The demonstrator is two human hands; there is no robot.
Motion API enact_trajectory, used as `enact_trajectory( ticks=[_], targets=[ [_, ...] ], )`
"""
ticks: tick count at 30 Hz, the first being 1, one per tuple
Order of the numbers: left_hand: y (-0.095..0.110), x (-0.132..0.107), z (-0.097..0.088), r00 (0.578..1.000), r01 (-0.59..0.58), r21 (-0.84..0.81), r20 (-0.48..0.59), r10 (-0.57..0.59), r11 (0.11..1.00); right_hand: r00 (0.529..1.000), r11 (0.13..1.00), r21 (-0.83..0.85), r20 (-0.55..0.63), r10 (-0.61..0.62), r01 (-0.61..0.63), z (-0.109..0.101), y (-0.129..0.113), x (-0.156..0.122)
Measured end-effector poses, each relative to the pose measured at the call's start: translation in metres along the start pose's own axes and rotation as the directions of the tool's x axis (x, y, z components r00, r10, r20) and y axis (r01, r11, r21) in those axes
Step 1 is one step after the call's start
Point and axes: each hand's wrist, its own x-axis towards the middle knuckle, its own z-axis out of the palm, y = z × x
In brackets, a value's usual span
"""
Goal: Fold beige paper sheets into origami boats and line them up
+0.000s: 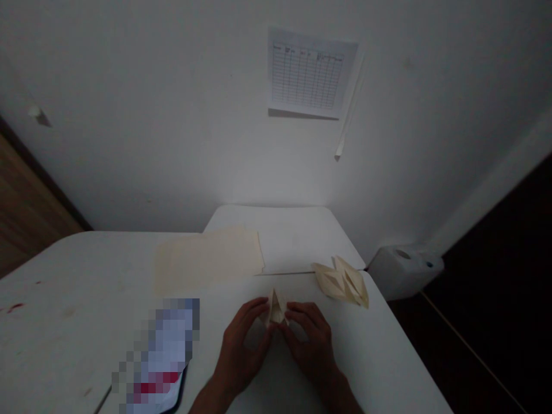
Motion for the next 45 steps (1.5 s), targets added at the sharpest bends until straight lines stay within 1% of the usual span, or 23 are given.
enact_trajectory(
  ticks=[7,12,14,18,20,23,25,27,30,34,38,41,45],
  targets=[
    [-0.001,0.001,-0.003,1.000,0.026,-0.027,0.001,-0.026,0.999,0.995,0.997,0.006,-0.058,0.075,-0.075,-0.003,0.007,0.001],
    [-0.007,-0.001,-0.004,0.999,0.049,-0.054,0.017,-0.048,0.997,0.983,0.987,0.005,-0.095,0.158,-0.159,-0.005,0.012,0.000],
    [-0.010,-0.002,-0.003,0.998,0.053,-0.090,0.027,-0.050,0.995,0.976,0.981,0.001,-0.100,0.193,-0.194,-0.005,0.013,-0.001],
    [-0.014,-0.003,-0.002,0.994,0.081,-0.186,0.091,-0.065,0.979,0.963,0.969,0.027,-0.106,0.246,-0.245,-0.006,0.019,-0.002],
    [-0.016,-0.003,-0.002,0.989,0.111,-0.179,0.119,-0.091,0.978,0.965,0.969,0.044,-0.090,0.247,-0.244,-0.006,0.023,-0.002],
    [-0.019,-0.004,-0.001,0.977,0.184,-0.126,0.136,-0.167,0.975,0.972,0.973,0.041,-0.049,0.229,-0.227,-0.008,0.028,-0.002],
    [-0.022,-0.004,-0.001,0.968,0.223,-0.105,0.138,-0.208,0.969,0.980,0.980,0.016,-0.019,0.199,-0.199,-0.010,0.029,-0.001],
    [-0.025,-0.005,0.000,0.965,0.237,-0.083,0.135,-0.225,0.968,0.988,0.988,-0.018,0.013,0.156,-0.156,-0.012,0.030,0.000],
    [-0.029,-0.006,0.000,0.971,0.208,-0.037,0.125,-0.202,0.977,0.993,0.992,-0.062,0.041,0.112,-0.110,-0.014,0.030,0.002],
    [-0.030,-0.006,0.002,0.982,0.145,-0.012,0.121,-0.143,0.989,0.991,0.988,-0.104,0.055,0.124,-0.118,-0.014,0.032,0.001],
    [-0.028,-0.005,0.002,0.991,0.033,0.004,0.127,-0.034,0.999,0.987,0.985,-0.127,0.097,0.131,-0.118,-0.014,0.034,0.000],
    [-0.027,-0.005,0.002,0.987,-0.044,0.036,0.157,0.038,0.998,0.982,0.984,-0.137,0.131,0.135,-0.117,-0.014,0.031,0.001],
    [-0.027,-0.007,0.004,0.973,-0.104,0.076,0.214,0.086,0.992,0.976,0.978,-0.179,0.169,0.135,-0.104,-0.012,0.026,0.001]
  ],
)
